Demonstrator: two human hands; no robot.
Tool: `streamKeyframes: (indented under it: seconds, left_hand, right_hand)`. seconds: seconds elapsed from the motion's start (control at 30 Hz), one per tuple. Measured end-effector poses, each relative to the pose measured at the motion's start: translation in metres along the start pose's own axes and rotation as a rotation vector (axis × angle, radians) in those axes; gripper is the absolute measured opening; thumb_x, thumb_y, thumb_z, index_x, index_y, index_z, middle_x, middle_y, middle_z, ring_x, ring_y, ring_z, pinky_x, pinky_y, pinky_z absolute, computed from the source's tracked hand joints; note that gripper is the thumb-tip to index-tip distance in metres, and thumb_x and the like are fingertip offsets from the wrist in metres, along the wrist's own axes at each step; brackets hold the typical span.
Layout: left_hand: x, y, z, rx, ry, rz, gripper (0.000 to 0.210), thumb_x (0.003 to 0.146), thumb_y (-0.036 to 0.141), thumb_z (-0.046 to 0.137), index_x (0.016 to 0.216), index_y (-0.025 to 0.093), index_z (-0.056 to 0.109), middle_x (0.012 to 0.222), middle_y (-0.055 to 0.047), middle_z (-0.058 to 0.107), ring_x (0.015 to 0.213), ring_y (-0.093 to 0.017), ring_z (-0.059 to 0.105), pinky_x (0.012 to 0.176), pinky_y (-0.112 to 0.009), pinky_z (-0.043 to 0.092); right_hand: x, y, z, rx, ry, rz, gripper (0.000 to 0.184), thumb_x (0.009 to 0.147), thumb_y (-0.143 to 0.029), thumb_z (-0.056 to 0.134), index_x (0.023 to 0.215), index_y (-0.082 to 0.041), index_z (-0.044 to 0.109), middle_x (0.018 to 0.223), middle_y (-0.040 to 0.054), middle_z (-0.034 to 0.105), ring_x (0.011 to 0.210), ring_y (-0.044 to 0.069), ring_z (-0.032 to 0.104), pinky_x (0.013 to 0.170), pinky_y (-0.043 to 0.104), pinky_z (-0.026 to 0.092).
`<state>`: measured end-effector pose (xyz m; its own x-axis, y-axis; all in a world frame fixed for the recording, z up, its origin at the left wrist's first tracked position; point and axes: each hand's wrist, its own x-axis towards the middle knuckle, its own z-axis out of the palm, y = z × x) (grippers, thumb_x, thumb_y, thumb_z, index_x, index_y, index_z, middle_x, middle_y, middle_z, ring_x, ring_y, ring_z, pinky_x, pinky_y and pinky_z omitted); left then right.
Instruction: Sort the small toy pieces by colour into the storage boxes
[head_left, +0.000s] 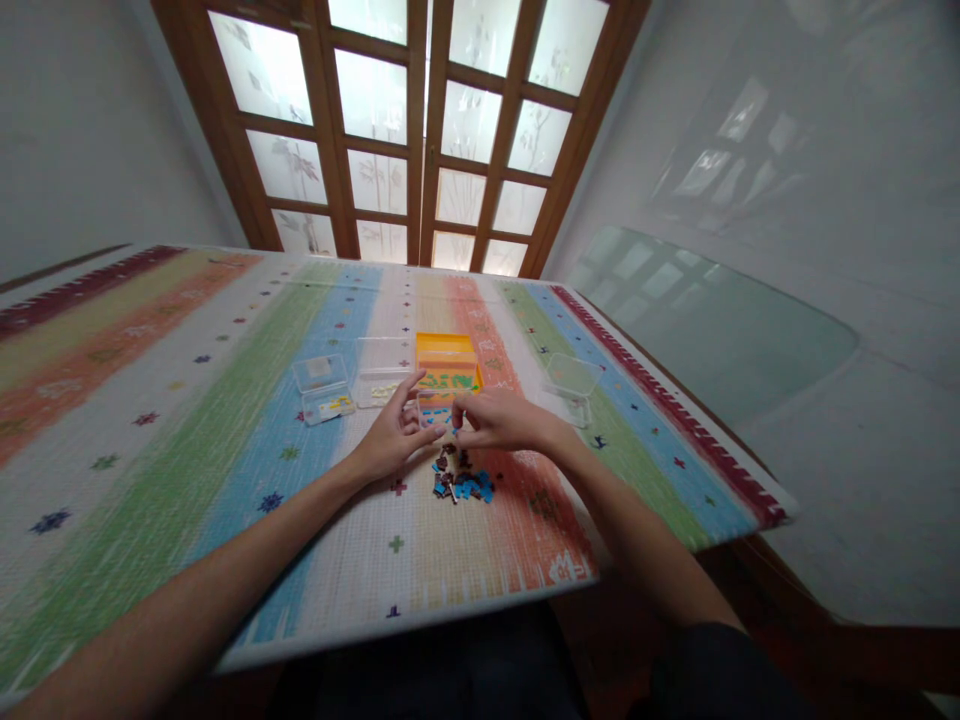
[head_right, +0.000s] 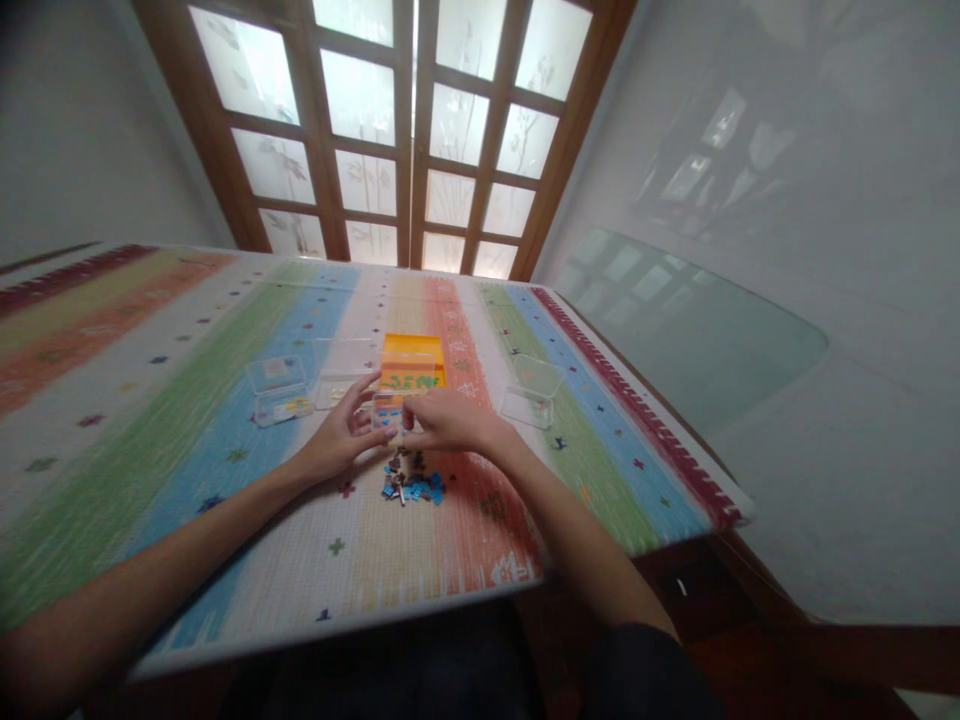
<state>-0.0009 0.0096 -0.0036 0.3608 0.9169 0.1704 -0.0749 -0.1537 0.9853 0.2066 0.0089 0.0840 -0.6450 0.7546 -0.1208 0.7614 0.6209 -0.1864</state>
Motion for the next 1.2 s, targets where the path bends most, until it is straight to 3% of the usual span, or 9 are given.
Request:
streamKeyframes:
  seconds: [0.3, 0.63, 0.83, 0.97, 1.2]
  left_hand:
    - [0.000, -0.001, -0.001, -0.027, -0.038, -0.012, 0.094, 0.076, 0.030, 0.084, 0.156, 0.031, 0.036, 0.137, -0.012, 0.053, 0.093, -0.018, 0.069, 0.088, -0.039, 0.059]
    - [-0.001, -0.001, -0.001, -0.039, -0.045, -0.017, 0.094, 0.076, 0.027, 0.084, 0.156, 0.032, 0.036, 0.132, -0.011, 0.057, 0.093, -0.018, 0.069, 0.089, -0.040, 0.058]
    - [0.000, -0.001, -0.001, 0.000, -0.025, -0.027, 0.094, 0.075, 0.029, 0.085, 0.156, 0.031, 0.037, 0.135, -0.012, 0.055, 0.086, -0.016, 0.067, 0.084, -0.038, 0.059]
    - [0.000, 0.000, -0.001, 0.018, 0.000, -0.036, 0.096, 0.074, 0.031, 0.086, 0.156, 0.028, 0.037, 0.136, -0.014, 0.054, 0.084, -0.016, 0.065, 0.084, -0.039, 0.059]
    - [0.001, -0.002, -0.001, 0.006, -0.003, 0.000, 0.093, 0.074, 0.029, 0.086, 0.154, 0.030, 0.039, 0.138, -0.013, 0.053, 0.092, -0.018, 0.068, 0.091, -0.043, 0.059]
  right_hand:
    - [0.036, 0.010, 0.001, 0.039, 0.005, -0.031, 0.018, 0.090, -0.029, 0.074, 0.098, -0.014, 0.072, 0.088, 0.0052, 0.070, 0.074, 0.014, 0.056, 0.065, 0.023, 0.035]
    - [0.041, 0.013, 0.002, -0.010, -0.010, -0.051, 0.019, 0.090, -0.027, 0.071, 0.103, -0.015, 0.075, 0.086, 0.0047, 0.071, 0.074, 0.015, 0.057, 0.066, 0.023, 0.035]
    - [0.028, 0.012, -0.005, 0.036, 0.050, -0.046, 0.022, 0.094, -0.020, 0.061, 0.110, -0.013, 0.075, 0.076, 0.0027, 0.067, 0.067, 0.013, 0.052, 0.066, 0.024, 0.034]
    - [0.010, 0.015, -0.011, 0.124, 0.099, -0.073, 0.018, 0.090, -0.017, 0.062, 0.101, -0.015, 0.075, 0.068, -0.0015, 0.061, 0.062, 0.011, 0.047, 0.063, 0.024, 0.032]
    - [-0.014, 0.011, -0.005, 0.178, -0.068, -0.130, 0.020, 0.084, -0.014, 0.064, 0.097, -0.017, 0.080, 0.065, -0.0017, 0.064, 0.058, 0.010, 0.051, 0.060, 0.022, 0.034]
